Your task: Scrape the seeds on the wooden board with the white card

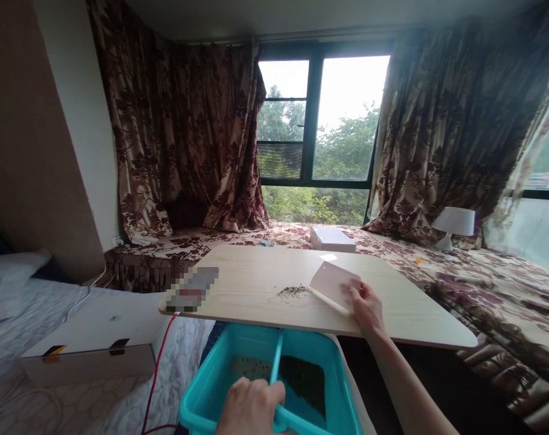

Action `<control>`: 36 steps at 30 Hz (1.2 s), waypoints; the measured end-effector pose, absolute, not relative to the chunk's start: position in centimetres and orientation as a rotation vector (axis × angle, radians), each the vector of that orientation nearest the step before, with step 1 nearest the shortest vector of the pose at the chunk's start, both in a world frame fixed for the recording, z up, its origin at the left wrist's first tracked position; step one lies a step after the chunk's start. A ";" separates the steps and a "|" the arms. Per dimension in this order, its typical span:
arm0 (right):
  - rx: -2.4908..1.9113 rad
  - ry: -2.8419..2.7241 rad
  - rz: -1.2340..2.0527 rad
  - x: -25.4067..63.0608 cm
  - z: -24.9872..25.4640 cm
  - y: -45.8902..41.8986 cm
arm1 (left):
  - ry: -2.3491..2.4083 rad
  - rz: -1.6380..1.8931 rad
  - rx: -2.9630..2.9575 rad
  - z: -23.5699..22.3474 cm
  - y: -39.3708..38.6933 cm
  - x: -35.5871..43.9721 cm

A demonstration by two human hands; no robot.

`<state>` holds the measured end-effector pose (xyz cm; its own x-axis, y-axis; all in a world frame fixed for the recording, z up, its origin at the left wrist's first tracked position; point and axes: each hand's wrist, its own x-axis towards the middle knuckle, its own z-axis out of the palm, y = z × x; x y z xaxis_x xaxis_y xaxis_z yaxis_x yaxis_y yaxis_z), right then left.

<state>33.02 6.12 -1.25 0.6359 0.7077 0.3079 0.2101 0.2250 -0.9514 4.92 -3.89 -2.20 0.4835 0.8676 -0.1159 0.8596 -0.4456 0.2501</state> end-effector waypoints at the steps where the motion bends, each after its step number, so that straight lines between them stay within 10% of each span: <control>1: -1.328 -0.875 0.415 33.0 -1.3 6.2 | 1.476 0.052 2.448 -2.3 -3.9 4.9; 36: -1.340 -0.955 0.418 32.1 -1.2 6.4 | 1.624 0.238 2.358 -2.4 -4.7 4.5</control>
<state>32.14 6.43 -1.21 0.5753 0.7445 0.3387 0.2557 0.2297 -0.9391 4.48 -4.71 -2.36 0.3591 0.9332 -0.0166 0.8891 -0.3366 0.3102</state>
